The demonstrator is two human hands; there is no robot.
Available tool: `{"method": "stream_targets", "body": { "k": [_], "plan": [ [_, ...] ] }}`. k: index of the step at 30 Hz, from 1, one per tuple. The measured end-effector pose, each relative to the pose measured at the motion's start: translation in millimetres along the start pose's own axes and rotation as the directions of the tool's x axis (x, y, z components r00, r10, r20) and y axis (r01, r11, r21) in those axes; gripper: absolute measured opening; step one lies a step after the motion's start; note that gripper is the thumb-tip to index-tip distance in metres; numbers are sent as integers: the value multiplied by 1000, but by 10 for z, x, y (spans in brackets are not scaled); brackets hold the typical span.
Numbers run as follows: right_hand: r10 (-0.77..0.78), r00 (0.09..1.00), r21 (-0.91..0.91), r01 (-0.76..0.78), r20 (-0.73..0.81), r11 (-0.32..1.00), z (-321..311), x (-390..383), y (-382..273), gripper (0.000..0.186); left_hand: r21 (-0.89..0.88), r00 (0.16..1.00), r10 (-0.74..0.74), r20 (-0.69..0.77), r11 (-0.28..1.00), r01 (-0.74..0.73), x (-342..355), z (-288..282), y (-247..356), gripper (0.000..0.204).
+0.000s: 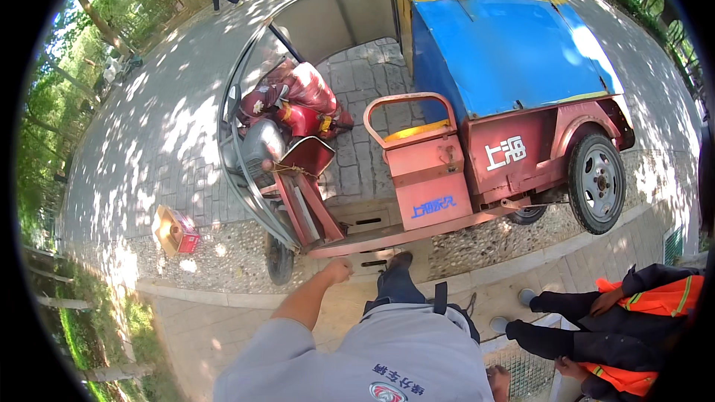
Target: The person kneels beside a red three-wheeled utility vehicle and repairs its electrical system. They strip the insulation from wires using pliers, twist the exposed ends together, and secure the connections with electrical tape. The person also uses a knife to cut through the wire insulation and organizes the bundle of wires under the vehicle's body.
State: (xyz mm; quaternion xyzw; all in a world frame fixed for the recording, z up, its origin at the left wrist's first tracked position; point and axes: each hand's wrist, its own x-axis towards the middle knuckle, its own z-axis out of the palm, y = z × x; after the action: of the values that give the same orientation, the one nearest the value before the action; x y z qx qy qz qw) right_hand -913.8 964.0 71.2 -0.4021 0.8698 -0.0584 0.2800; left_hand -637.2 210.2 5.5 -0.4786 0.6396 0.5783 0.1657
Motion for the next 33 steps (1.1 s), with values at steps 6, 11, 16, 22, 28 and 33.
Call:
{"method": "stream_targets", "body": {
  "k": [6,11,16,22,28,33],
  "plan": [
    [602,740,507,-658,300,557,83,-73,-1392,36,116,1000,5,14,993,-6,357,-651,357,34],
    [763,441,672,-740,473,11,-428,-24,-2035,43,49,985,-169,46,985,167,460,-595,187,31],
    [826,437,793,-609,357,-21,-871,384,-2131,53,13,933,-257,253,965,262,461,-484,-178,23],
    [787,478,735,-677,390,47,-962,600,-2099,51,-62,940,-273,204,955,291,135,-443,385,29],
    [728,349,714,-646,590,-269,-767,285,-2014,49,-80,952,-271,146,956,284,141,-653,238,29],
    [668,180,617,-605,722,-503,-30,-366,-2522,45,76,922,-298,246,954,289,167,-770,345,28]
  ]
}}
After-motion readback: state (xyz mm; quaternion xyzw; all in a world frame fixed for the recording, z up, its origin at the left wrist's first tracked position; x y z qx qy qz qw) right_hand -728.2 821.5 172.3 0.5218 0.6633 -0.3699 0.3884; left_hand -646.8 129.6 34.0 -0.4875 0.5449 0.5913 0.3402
